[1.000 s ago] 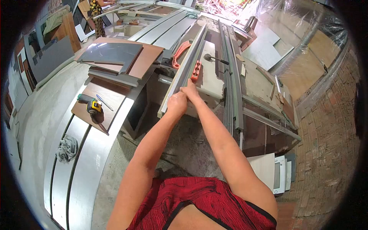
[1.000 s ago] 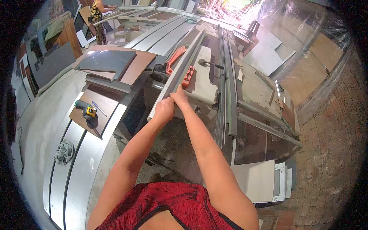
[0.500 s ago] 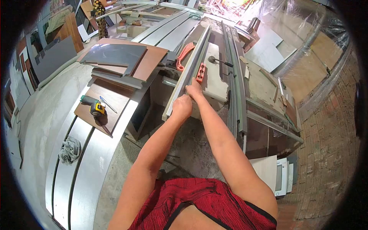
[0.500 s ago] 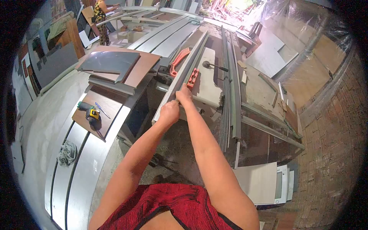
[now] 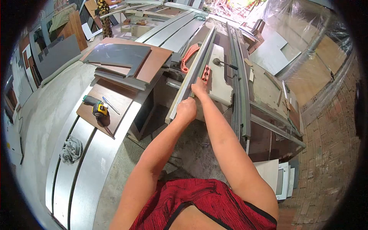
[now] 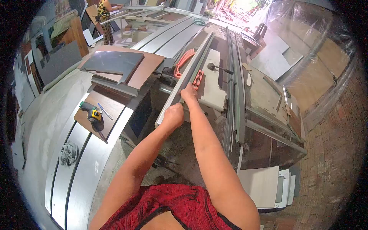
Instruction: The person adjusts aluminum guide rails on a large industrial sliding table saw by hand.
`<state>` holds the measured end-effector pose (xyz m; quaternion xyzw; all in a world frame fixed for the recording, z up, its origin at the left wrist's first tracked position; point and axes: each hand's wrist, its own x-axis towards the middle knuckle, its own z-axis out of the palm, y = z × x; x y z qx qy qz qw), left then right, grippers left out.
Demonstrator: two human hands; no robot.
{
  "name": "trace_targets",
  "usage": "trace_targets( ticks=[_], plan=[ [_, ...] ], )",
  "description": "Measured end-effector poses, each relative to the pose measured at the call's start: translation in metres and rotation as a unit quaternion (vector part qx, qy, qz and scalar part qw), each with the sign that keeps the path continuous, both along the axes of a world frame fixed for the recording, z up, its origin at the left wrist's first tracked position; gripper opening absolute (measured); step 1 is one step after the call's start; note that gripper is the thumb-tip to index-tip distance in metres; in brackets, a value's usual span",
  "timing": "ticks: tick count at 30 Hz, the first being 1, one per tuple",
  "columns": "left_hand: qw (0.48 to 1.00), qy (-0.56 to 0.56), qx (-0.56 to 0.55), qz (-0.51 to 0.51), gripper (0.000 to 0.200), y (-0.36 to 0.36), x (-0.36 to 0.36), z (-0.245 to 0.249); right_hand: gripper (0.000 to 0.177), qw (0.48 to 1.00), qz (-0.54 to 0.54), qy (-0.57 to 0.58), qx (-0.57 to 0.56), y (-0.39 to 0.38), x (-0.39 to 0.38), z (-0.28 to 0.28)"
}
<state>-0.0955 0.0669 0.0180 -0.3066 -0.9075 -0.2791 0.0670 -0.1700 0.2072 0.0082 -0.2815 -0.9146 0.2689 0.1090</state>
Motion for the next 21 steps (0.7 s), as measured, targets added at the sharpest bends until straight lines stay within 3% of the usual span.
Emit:
trace_targets(
  ticks=[11, 21],
  plan=[
    [1.000, -0.006, -0.013, 0.003, 0.010, 0.003, -0.001, 0.002, 0.042, 0.996, -0.042, -0.067, -0.028, -0.017, 0.004, 0.034],
    [1.000, -0.008, -0.026, 0.011, 0.012, 0.004, -0.001, 0.000, 0.038, 0.993, -0.054, -0.090, -0.050, -0.014, -0.002, 0.030]
  ],
)
